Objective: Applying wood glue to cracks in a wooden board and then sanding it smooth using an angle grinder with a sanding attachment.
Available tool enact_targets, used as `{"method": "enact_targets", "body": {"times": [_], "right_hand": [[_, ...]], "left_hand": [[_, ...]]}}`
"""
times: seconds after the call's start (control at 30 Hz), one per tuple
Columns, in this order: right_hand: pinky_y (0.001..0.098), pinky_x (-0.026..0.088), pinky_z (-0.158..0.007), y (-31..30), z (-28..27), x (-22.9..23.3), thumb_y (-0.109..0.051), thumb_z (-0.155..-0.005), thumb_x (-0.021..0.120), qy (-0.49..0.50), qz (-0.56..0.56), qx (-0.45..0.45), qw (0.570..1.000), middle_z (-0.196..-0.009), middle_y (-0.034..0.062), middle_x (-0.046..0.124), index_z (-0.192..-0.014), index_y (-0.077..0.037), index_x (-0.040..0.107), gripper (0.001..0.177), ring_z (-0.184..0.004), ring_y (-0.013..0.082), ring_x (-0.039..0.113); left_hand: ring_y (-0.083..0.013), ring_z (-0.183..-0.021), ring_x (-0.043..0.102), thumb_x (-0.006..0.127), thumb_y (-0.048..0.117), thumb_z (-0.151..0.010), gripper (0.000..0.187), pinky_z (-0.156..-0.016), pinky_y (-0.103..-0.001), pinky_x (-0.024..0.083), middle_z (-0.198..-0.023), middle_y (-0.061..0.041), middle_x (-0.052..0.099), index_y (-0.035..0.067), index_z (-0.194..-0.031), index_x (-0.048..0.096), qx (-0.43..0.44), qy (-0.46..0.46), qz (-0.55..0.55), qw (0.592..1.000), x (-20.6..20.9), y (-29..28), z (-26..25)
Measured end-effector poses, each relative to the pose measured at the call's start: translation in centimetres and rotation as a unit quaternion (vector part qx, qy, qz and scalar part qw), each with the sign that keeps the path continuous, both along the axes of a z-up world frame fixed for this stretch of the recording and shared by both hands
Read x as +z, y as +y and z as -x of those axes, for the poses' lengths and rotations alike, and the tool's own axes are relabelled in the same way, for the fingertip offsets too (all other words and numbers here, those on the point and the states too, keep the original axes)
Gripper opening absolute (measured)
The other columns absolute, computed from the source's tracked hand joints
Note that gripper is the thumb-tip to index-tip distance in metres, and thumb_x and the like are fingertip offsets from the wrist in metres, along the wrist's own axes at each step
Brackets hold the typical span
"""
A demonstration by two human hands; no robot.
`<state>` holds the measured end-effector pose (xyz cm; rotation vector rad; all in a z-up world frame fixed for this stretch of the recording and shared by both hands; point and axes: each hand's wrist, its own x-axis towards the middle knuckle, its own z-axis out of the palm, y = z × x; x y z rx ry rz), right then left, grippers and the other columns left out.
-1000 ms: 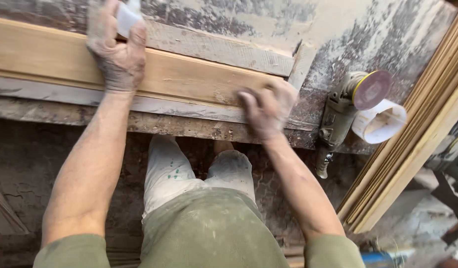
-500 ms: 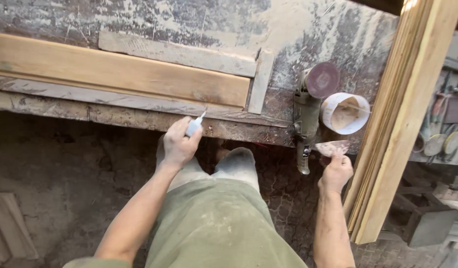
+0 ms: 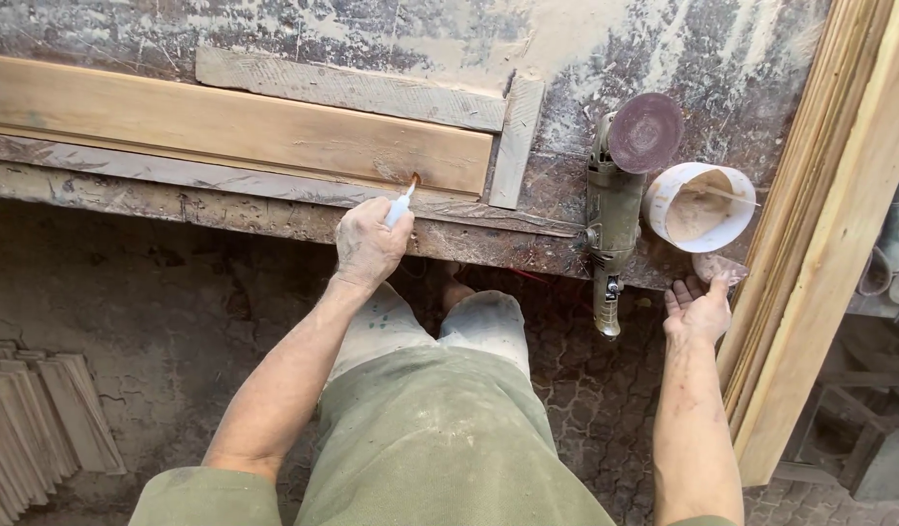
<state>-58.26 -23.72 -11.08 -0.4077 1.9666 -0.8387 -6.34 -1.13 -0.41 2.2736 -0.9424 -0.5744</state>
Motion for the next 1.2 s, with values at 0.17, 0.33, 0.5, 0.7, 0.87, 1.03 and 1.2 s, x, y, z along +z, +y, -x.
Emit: {"method": "enact_targets", "body": {"times": [0.17,0.33,0.5,0.7,0.87,1.03,1.2], "right_hand": [[0.0396,0.072,-0.074,0.0,-0.2,-0.5,-0.065,-0.091,0.074,0.053,0.010,0.014,0.998,-0.091,0.0028,0.068,-0.115,-0.025,0.059,0.050,-0.070,0.0176,0.077],[0.0341,0.073,-0.067,1.2,-0.8,0.2,-0.062,-0.093,0.074,0.080,0.034,0.023,0.996,-0.094,0.0023,0.066,-0.120,-0.025,0.060,0.048,-0.069,0.0156,0.077],[0.0264,0.067,-0.059,4.8,-3.4,3.1,-0.046,-0.099,0.066,0.153,0.015,0.066,0.986,-0.093,0.0023,0.062,-0.114,-0.019,0.067,0.030,-0.073,0.0133,0.072],[0.0245,0.066,-0.061,9.5,-6.4,5.4,-0.038,-0.098,0.072,0.161,0.011,0.089,0.983,-0.097,0.0030,0.063,-0.114,-0.014,0.068,0.028,-0.080,0.0121,0.069],[0.0215,0.062,-0.063,12.9,-4.2,5.2,-0.036,-0.097,0.074,0.215,0.011,0.114,0.970,-0.093,0.0044,0.064,-0.108,-0.012,0.070,0.027,-0.080,0.0116,0.067],[0.0257,0.059,-0.060,16.4,-2.5,5.5,-0.041,-0.095,0.077,0.251,-0.039,0.131,0.958,-0.078,0.0079,0.064,-0.102,-0.015,0.073,0.027,-0.069,0.0141,0.065],[0.0370,0.057,-0.080,19.5,-5.8,8.0,-0.024,-0.104,0.063,0.169,-0.242,0.231,0.927,-0.118,0.0155,0.067,-0.125,-0.001,0.065,0.031,-0.098,0.0249,0.066]], "left_hand": [[-0.0393,-0.077,0.067,0.072,0.037,-0.086,0.039,-0.064,-0.047,0.054,-0.072,-0.016,0.059,0.011,-0.067,0.052,-0.012,-0.007,0.001,1.000,-0.2,-0.4,0.4],[-0.0378,-0.077,0.068,0.073,0.039,-0.086,0.039,-0.064,-0.045,0.054,-0.071,-0.015,0.059,0.012,-0.066,0.052,0.003,-0.006,0.008,1.000,-0.7,-0.4,0.4],[-0.0380,-0.078,0.069,0.073,0.039,-0.087,0.039,-0.064,-0.048,0.055,-0.071,-0.015,0.060,0.012,-0.067,0.054,-0.011,0.005,0.022,1.000,-1.6,-0.3,0.9],[-0.0386,-0.076,0.068,0.071,0.035,-0.086,0.036,-0.065,-0.047,0.056,-0.069,-0.016,0.059,0.011,-0.067,0.052,0.030,0.001,0.026,0.999,-1.6,-0.3,0.7],[-0.0368,-0.076,0.069,0.072,0.036,-0.085,0.035,-0.065,-0.046,0.056,-0.070,-0.013,0.060,0.013,-0.067,0.054,0.009,-0.017,0.032,0.999,-3.0,-0.5,0.7],[-0.0388,-0.075,0.068,0.072,0.035,-0.085,0.035,-0.064,-0.049,0.055,-0.070,-0.015,0.060,0.012,-0.067,0.053,0.023,-0.003,0.044,0.999,-1.3,0.2,-0.4],[-0.0189,-0.054,0.044,0.066,0.016,-0.092,0.030,-0.051,-0.036,0.041,-0.063,-0.006,0.050,0.007,-0.067,0.051,0.023,-0.023,0.043,0.999,0.9,1.5,-3.0]]}}
